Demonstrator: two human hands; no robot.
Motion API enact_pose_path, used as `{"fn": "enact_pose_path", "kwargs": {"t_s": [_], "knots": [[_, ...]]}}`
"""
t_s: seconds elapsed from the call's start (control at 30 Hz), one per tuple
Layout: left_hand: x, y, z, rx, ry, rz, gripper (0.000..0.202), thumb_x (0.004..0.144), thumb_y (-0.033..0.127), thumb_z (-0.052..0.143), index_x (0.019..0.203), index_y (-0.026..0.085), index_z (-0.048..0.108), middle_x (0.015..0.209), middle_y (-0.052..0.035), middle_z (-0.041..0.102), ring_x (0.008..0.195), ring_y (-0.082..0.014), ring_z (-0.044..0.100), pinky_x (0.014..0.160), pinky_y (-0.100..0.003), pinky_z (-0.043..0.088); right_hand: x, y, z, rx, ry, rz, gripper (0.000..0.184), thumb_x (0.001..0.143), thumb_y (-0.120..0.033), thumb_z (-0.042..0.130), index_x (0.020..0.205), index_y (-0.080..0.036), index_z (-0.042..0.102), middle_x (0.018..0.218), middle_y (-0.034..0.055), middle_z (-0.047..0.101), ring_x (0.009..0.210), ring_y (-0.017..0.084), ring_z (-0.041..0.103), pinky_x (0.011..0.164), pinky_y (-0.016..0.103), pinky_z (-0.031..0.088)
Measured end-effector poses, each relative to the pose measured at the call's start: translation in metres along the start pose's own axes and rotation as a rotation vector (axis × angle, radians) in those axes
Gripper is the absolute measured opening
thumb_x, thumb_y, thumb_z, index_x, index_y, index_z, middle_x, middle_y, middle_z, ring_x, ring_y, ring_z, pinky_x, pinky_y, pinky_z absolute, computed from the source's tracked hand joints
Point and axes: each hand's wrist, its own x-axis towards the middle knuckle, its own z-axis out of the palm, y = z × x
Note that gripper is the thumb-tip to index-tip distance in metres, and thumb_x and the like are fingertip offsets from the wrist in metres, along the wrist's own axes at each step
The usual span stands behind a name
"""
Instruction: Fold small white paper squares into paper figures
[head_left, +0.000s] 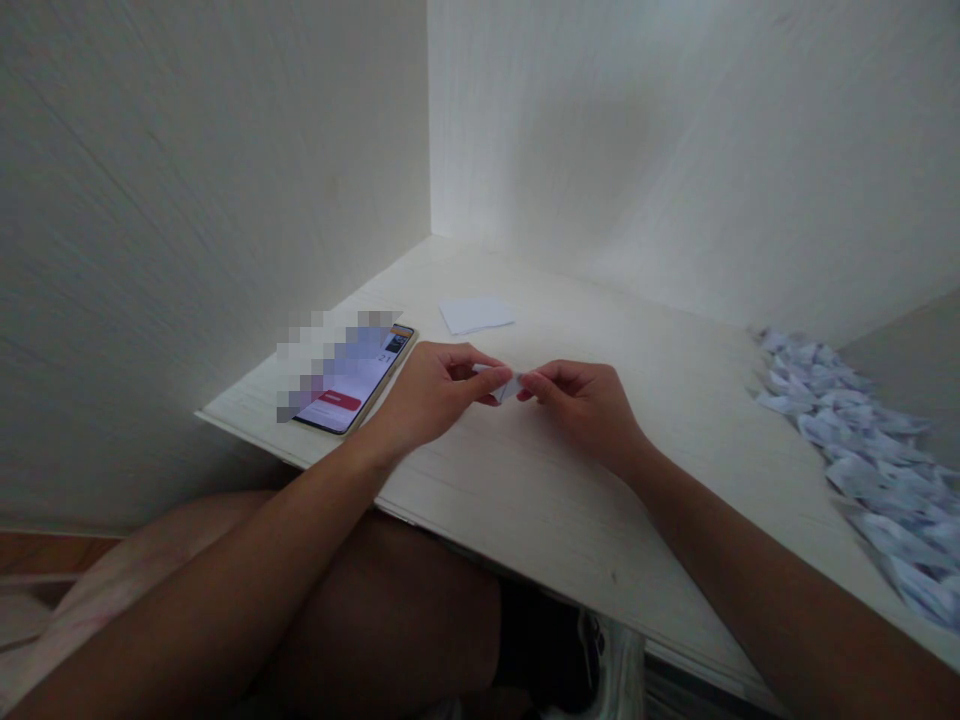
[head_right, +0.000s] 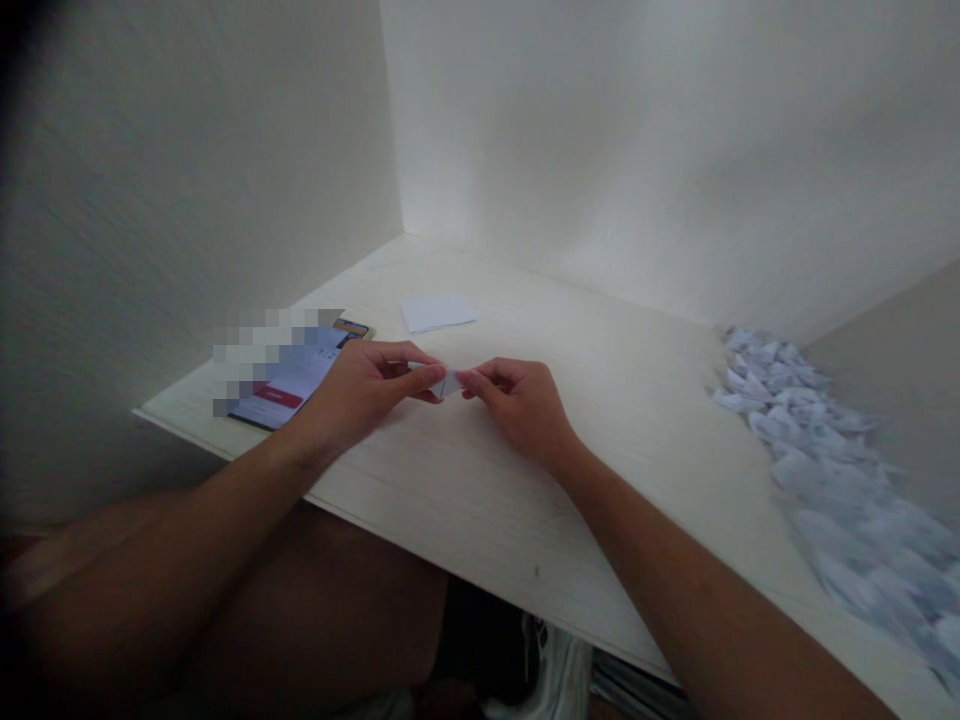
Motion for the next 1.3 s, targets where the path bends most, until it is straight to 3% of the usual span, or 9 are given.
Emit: {"fn": "enact_pose_path", "kwargs": {"t_s": [0.23, 0.87, 1.0, 1.3], "knots": [[-0.0003, -0.0048, 0.0036, -0.141, 0.045, 0.010, 0.031, 0.079, 0.041, 0.088, 0.096, 0.015, 0.085, 0.088, -0.0091, 0.083, 0.074, -0.0188, 0.077, 0.074, -0.033, 0.067, 0.0015, 0.0042, -0.0028, 0.020, 0.016, 0.029, 0.026, 0.089, -0.039, 0.072, 0.072, -0.021, 0.080, 0.066, 0.0010, 0.074, 0.060, 0.013, 0.057, 0.063, 0.029, 0.041], [-0.0029, 0.0023, 0.0088, -0.214, 0.161, 0.086, 0.019, 0.071, 0.033, 0.092, 0.071, 0.017, 0.081, 0.074, -0.0037, 0.077, 0.066, -0.0124, 0.071, 0.061, -0.024, 0.063, 0.0011, -0.0016, -0.0037, 0.092, -0.004, 0.075, 0.025, 0.086, -0.041, 0.075, 0.070, -0.022, 0.079, 0.069, 0.0016, 0.075, 0.065, 0.015, 0.059, 0.066, 0.030, 0.043], [-0.0023, 0.0031, 0.0099, -0.217, 0.190, 0.047, 0.023, 0.068, 0.033, 0.093, 0.065, 0.016, 0.078, 0.069, -0.0033, 0.075, 0.061, -0.0116, 0.067, 0.058, -0.024, 0.061, 0.0013, -0.0012, -0.0028, 0.071, 0.012, 0.091, 0.026, 0.085, -0.041, 0.076, 0.068, -0.022, 0.078, 0.067, 0.0018, 0.074, 0.063, 0.015, 0.059, 0.065, 0.030, 0.044], [-0.0014, 0.0048, 0.0094, -0.244, 0.151, -0.051, 0.037, 0.070, 0.048, 0.091, 0.076, 0.013, 0.081, 0.072, -0.0074, 0.075, 0.068, -0.0162, 0.070, 0.056, -0.025, 0.060, 0.0035, 0.0050, -0.0023, 0.082, 0.036, 0.138, 0.029, 0.087, -0.044, 0.075, 0.069, -0.021, 0.077, 0.069, 0.0029, 0.075, 0.062, 0.014, 0.059, 0.064, 0.030, 0.046]]}}
